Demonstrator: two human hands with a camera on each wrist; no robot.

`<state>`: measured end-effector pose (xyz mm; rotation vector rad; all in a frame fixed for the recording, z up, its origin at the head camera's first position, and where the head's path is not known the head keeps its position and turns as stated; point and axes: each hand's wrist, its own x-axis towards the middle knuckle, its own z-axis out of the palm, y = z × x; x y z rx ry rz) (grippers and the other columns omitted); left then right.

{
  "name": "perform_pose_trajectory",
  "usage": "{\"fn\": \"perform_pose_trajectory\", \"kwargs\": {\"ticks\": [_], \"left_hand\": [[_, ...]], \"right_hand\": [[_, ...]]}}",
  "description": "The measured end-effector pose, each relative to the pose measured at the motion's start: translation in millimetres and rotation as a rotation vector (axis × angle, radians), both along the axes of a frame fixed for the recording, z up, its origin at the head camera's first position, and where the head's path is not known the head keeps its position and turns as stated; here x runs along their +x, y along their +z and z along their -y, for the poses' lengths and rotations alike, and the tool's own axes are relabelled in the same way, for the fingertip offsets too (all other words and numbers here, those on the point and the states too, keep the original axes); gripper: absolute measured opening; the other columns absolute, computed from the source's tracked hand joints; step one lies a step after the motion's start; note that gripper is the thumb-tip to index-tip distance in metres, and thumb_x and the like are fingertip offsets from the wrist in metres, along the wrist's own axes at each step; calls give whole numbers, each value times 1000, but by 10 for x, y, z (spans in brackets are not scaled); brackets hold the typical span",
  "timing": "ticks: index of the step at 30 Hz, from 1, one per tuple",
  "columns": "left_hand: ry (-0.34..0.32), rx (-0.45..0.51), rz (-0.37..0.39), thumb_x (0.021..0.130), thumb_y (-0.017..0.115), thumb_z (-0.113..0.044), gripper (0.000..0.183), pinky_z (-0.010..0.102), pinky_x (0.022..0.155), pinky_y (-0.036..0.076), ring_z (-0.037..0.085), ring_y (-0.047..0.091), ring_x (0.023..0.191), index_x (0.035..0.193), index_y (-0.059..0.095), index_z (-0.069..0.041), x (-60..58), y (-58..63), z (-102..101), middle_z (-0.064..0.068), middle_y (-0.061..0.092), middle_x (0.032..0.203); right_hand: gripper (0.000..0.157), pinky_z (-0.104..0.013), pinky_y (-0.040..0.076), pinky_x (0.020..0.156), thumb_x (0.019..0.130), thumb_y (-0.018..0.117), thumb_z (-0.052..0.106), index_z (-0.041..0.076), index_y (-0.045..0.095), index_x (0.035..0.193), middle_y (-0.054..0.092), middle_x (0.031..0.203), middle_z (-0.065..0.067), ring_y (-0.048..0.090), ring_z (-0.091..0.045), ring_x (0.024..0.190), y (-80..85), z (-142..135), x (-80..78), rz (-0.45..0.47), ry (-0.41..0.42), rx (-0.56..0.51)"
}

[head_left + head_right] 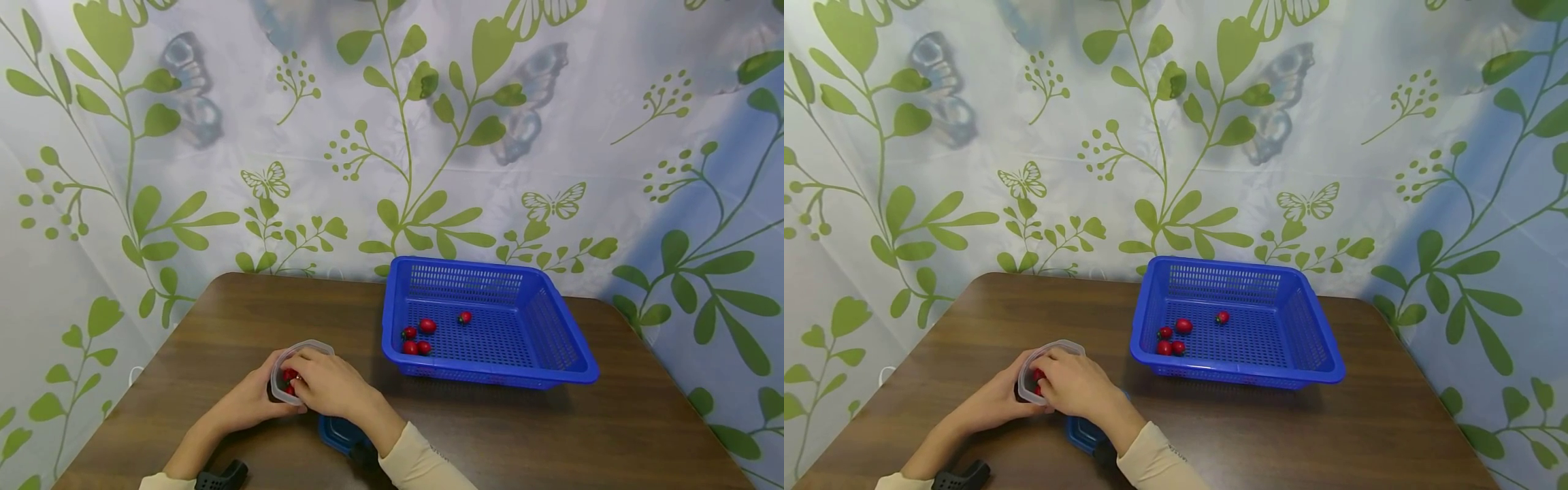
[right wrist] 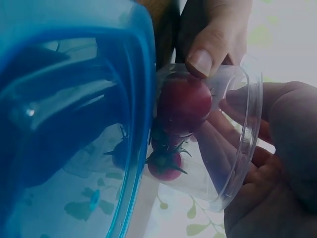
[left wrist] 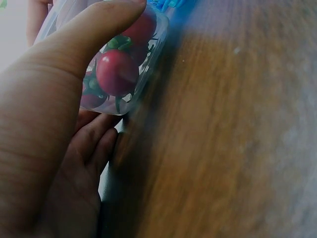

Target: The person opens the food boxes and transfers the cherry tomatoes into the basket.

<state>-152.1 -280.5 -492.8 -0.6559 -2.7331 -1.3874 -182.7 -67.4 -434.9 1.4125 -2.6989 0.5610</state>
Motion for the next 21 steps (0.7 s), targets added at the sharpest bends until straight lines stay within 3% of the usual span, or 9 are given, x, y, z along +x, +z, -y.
{"fn": "perform_pose_trajectory", "kwargs": {"ticks": [8, 12, 16, 21], "left_hand": [[12, -10, -21, 82, 89, -36, 91, 23, 98, 51, 7, 62, 115, 153, 36, -15, 1, 1, -3, 3, 60, 140], [9, 0, -20, 82, 89, -35, 91, 23, 99, 50, 7, 61, 117, 153, 36, -13, -1, -1, -2, 3, 60, 140], [6, 4, -3, 83, 88, -35, 92, 22, 99, 50, 6, 62, 116, 153, 35, -13, 6, -5, 6, 2, 61, 138], [-1, 13, 20, 84, 87, -36, 90, 22, 98, 50, 7, 62, 115, 154, 34, -17, 13, -9, 13, 0, 61, 137]], "right_hand": [[32, -18, 54, 84, 105, 58, 24, 23, 66, 136, 65, 135, 8, 65, -5, 112, 21, 32, 27, 10, -35, 75], [32, -19, 54, 79, 106, 56, 26, 25, 65, 136, 67, 129, 12, 65, -1, 103, 30, 59, 39, 39, -53, 118], [27, -14, 49, 73, 105, 59, 24, 25, 69, 131, 70, 117, 14, 59, 3, 88, 33, 64, 28, 87, -21, 75], [25, -13, 50, 82, 104, 63, 24, 22, 70, 128, 71, 117, 12, 61, 4, 93, 32, 44, -7, 115, 35, 13]]}}
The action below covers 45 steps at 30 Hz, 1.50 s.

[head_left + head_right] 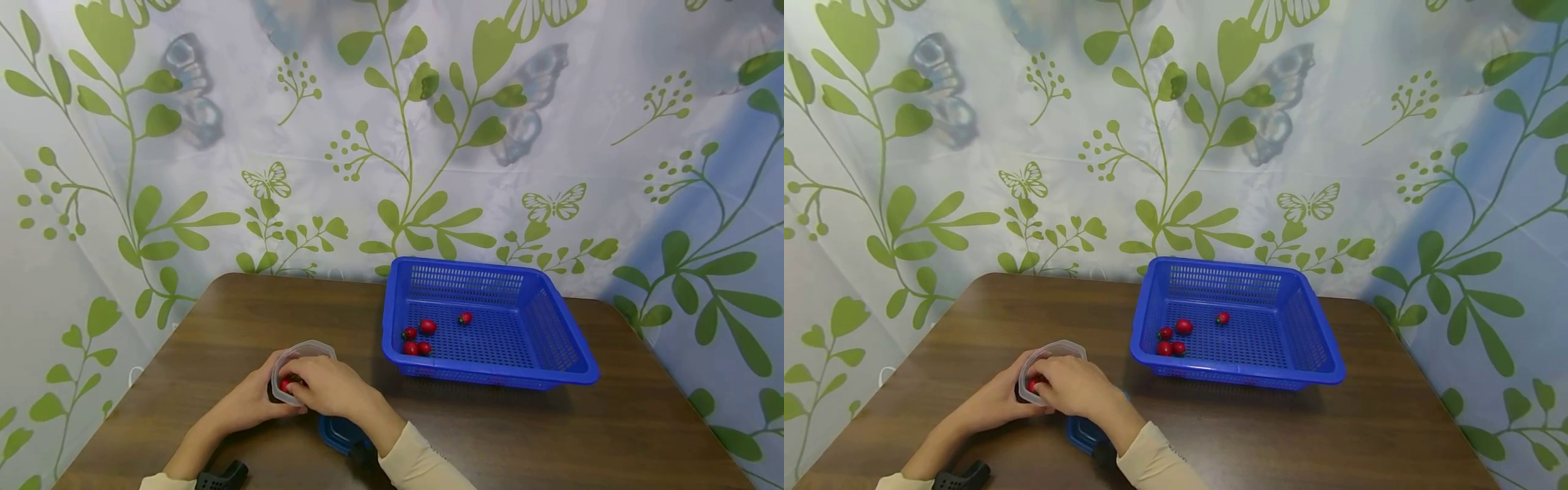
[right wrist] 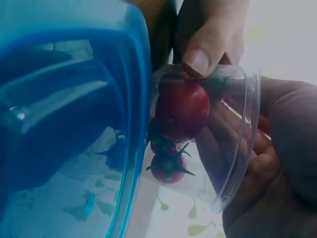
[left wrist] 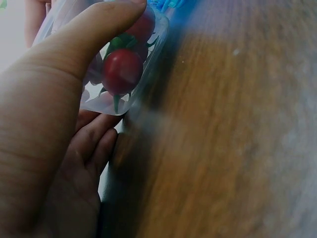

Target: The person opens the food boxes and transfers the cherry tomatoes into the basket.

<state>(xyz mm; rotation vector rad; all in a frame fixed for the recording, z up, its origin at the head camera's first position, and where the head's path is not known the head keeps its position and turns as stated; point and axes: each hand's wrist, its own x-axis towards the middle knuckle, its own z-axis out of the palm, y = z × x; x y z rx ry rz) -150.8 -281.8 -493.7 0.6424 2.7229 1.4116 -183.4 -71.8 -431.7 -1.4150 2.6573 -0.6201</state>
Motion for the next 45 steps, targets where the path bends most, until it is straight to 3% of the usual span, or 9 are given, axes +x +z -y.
{"fn": "perform_pose_trajectory", "kwargs": {"ticks": [7, 14, 24, 34, 45], "left_hand": [[-3, 1, -6, 84, 87, -36, 89, 22, 99, 50, 7, 63, 115, 153, 35, -18, -3, -5, -3, -2, 61, 135], [13, -16, -2, 82, 88, -38, 91, 22, 100, 49, 7, 63, 114, 153, 35, -16, -11, -14, 2, -1, 62, 136], [1, 1, 8, 83, 88, -36, 88, 22, 97, 51, 7, 63, 114, 152, 35, -19, -19, -19, 0, 2, 61, 137], [-11, 16, 16, 84, 87, -35, 86, 23, 98, 51, 8, 63, 114, 151, 35, -21, -14, -15, 0, 2, 61, 137], [-13, 16, 15, 85, 87, -35, 85, 24, 96, 53, 9, 64, 113, 150, 36, -20, -22, -9, 2, 4, 60, 138]], "right_hand": [[23, -12, 48, 91, 104, 63, 22, 17, 71, 126, 72, 118, 8, 62, 3, 102, -1, -22, -55, -12, 74, -50], [25, -13, 47, 95, 104, 64, 23, 15, 69, 127, 69, 124, 5, 61, -1, 109, -1, -42, -71, -5, 92, -58], [25, -9, 45, 86, 101, 66, 21, 15, 70, 126, 68, 123, 4, 60, -3, 102, 4, -76, -83, -10, 100, -107], [25, -9, 43, 71, 98, 69, 20, 16, 73, 123, 71, 106, 9, 58, 0, 81, 47, -104, -105, 56, 66, -143], [25, -8, 46, 77, 98, 71, 19, 17, 71, 123, 71, 114, 6, 64, -6, 93, 111, -142, -106, 22, 62, -180]]}}
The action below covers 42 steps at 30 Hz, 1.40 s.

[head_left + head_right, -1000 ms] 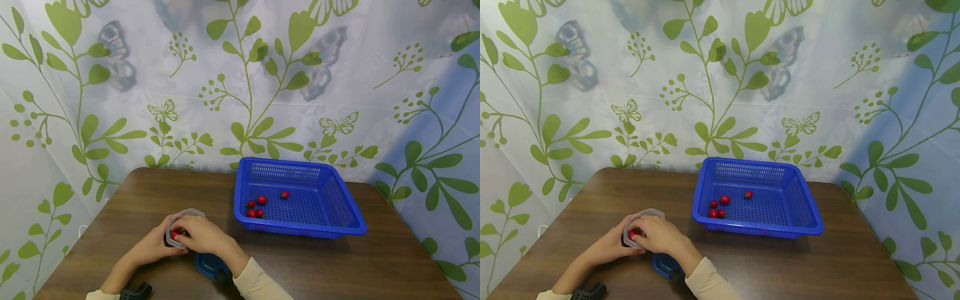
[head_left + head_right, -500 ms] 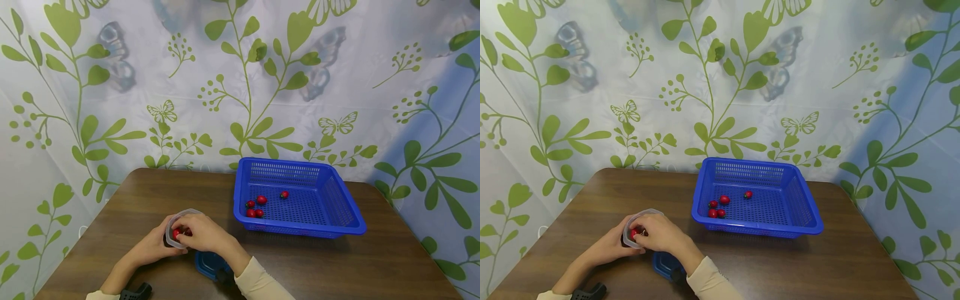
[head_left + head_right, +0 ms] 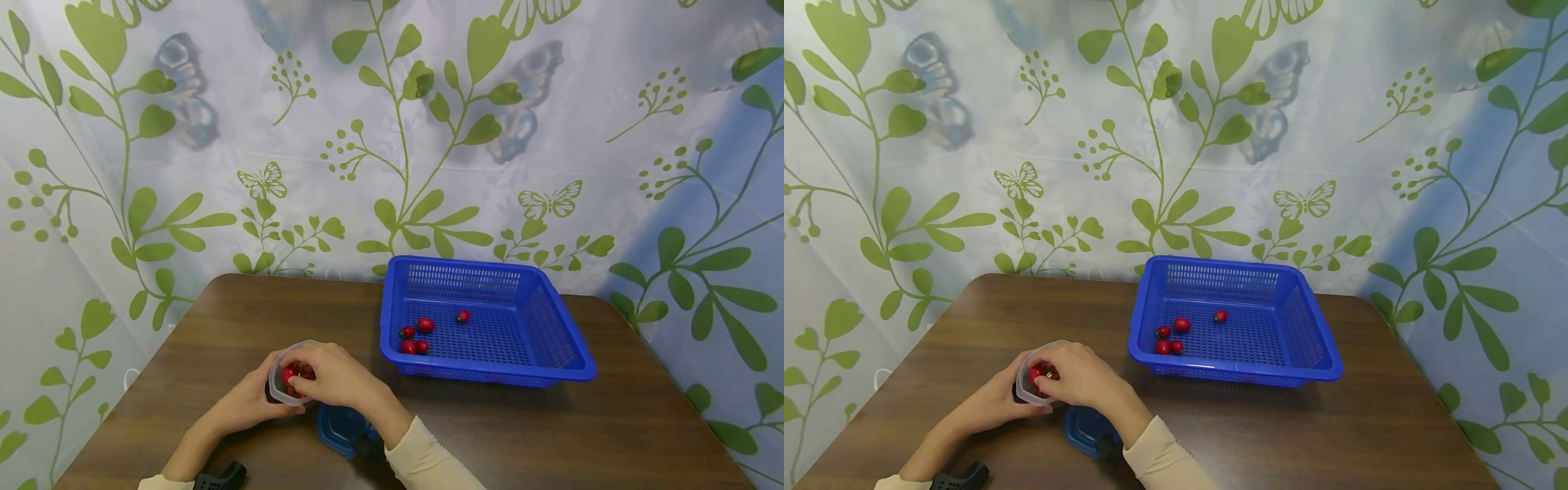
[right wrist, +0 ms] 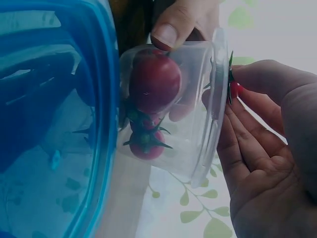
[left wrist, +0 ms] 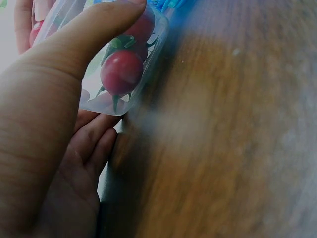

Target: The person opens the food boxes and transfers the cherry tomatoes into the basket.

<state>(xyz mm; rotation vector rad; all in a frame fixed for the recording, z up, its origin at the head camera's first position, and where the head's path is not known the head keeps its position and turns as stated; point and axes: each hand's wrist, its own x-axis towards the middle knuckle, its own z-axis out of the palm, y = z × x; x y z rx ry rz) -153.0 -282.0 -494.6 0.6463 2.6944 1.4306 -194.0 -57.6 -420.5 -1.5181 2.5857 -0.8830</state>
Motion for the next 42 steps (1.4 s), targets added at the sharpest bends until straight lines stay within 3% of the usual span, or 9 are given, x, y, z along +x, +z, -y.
{"fn": "perform_pose_trajectory", "kwargs": {"ticks": [13, 28, 35, 42], "left_hand": [[6, 0, 20, 84, 87, -34, 86, 24, 94, 53, 9, 64, 114, 151, 34, -20, -1, 4, 2, 3, 61, 136], [80, -81, 12, 78, 90, -42, 92, 29, 96, 53, 22, 61, 119, 150, 37, -18, 3, 17, -26, 5, 59, 139], [91, -103, 19, 78, 89, -46, 93, 31, 98, 52, 26, 61, 122, 150, 37, -16, 11, 22, -32, 5, 59, 140], [85, -99, -3, 78, 89, -47, 93, 30, 99, 52, 24, 61, 123, 149, 39, -15, 10, 20, -31, 2, 60, 141]], "right_hand": [[29, -11, 50, 81, 100, 69, 21, 16, 70, 128, 72, 117, 6, 65, -2, 99, 153, -109, 36, 81, -33, -37], [30, -19, 55, 88, 98, 72, 21, 12, 71, 126, 73, 119, 2, 68, -4, 103, 289, -273, -46, 35, -44, -96], [30, -15, 54, 82, 98, 73, 21, 12, 70, 126, 72, 119, 1, 70, -7, 103, 364, -350, -49, 48, -69, -102], [29, -13, 52, 87, 98, 73, 21, 13, 70, 126, 72, 119, 2, 69, -3, 103, 413, -418, -65, 74, -68, -128]]}}
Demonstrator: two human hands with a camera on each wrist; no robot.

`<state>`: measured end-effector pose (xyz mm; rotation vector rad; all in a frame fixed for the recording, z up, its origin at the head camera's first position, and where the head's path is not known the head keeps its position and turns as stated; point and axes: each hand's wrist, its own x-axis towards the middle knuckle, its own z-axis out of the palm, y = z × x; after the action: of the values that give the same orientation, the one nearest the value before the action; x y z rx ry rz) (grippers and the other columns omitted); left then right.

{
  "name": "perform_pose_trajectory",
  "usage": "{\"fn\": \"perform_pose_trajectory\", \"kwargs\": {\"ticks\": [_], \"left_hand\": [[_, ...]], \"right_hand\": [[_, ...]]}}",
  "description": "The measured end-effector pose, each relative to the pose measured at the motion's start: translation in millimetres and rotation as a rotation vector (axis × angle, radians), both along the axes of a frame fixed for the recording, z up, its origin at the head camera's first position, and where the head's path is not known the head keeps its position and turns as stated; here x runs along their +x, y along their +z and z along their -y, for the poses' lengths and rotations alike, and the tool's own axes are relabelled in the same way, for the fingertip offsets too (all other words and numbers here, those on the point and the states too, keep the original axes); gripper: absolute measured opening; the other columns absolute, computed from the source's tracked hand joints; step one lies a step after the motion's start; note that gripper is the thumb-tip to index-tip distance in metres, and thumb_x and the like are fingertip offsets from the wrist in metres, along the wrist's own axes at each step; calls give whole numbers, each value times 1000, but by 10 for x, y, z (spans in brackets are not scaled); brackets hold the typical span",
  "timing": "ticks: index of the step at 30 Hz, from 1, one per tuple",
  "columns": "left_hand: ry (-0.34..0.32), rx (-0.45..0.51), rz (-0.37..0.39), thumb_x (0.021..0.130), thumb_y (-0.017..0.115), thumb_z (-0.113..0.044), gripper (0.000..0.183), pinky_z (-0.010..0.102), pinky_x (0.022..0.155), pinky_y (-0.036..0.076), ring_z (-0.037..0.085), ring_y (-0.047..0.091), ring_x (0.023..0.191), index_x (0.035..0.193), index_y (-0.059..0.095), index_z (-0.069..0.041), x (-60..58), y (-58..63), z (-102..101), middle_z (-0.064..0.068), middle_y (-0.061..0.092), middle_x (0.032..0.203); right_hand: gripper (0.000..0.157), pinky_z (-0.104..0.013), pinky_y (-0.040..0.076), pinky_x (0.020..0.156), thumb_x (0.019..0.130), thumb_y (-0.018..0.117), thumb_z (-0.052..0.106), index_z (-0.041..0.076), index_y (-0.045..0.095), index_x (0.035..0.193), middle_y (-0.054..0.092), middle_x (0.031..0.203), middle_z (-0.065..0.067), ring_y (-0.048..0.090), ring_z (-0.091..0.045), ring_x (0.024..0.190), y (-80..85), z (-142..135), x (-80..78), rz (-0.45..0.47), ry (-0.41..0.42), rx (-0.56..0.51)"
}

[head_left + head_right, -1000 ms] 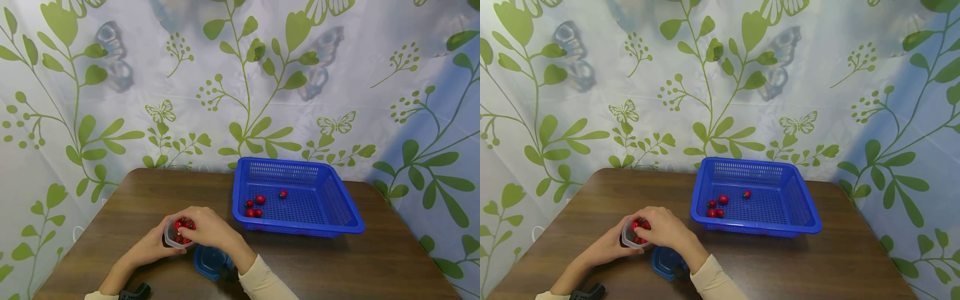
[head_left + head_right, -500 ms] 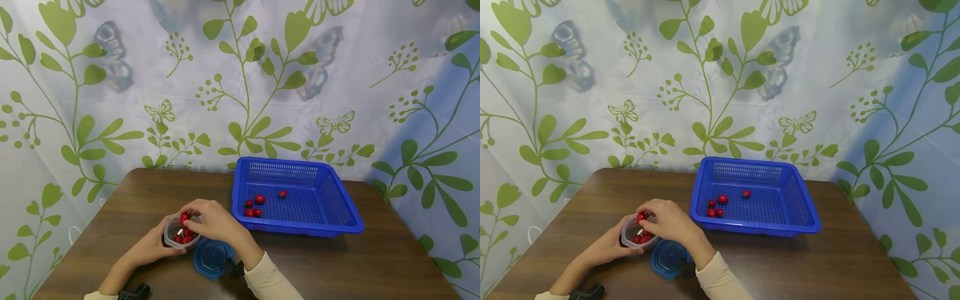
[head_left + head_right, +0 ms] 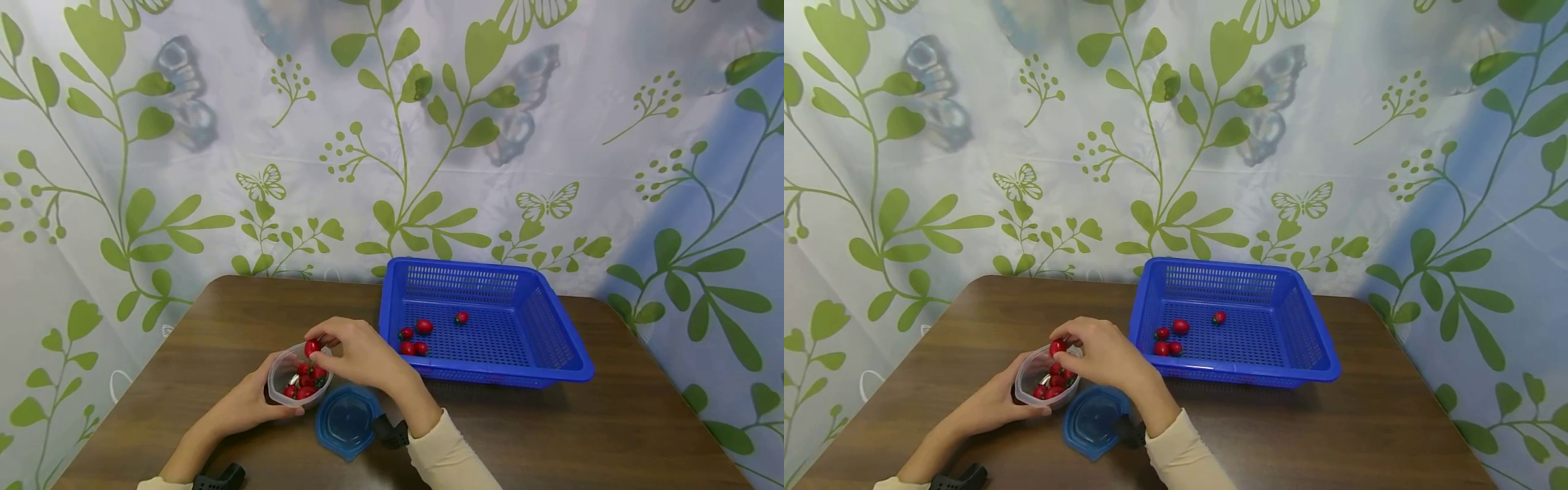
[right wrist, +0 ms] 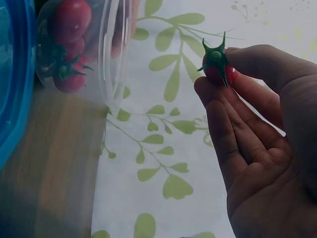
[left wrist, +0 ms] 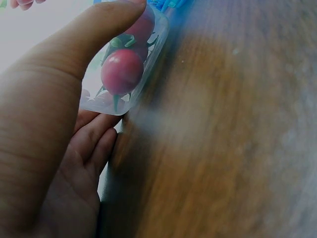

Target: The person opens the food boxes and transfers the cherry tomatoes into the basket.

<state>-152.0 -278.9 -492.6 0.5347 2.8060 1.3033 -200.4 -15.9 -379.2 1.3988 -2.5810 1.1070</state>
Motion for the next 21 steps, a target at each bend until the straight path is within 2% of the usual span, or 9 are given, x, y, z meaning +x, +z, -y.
{"fn": "perform_pose_trajectory", "kwargs": {"ticks": [14, 21], "left_hand": [[17, -18, -43, 77, 90, -48, 92, 30, 103, 50, 21, 59, 125, 148, 41, -19, 4, -13, -1, -1, 61, 139], [22, -33, -67, 76, 90, -49, 93, 30, 103, 49, 18, 59, 124, 148, 41, -17, 1, -18, -2, -3, 61, 139]], "right_hand": [[28, -28, 57, 91, 96, 75, 17, 7, 69, 122, 73, 112, -2, 72, -18, 103, 77, -184, -68, 15, -33, -62], [29, -31, 57, 92, 95, 76, 17, 8, 70, 122, 72, 110, 0, 71, -15, 102, 84, -274, -125, 21, -71, -87]]}}
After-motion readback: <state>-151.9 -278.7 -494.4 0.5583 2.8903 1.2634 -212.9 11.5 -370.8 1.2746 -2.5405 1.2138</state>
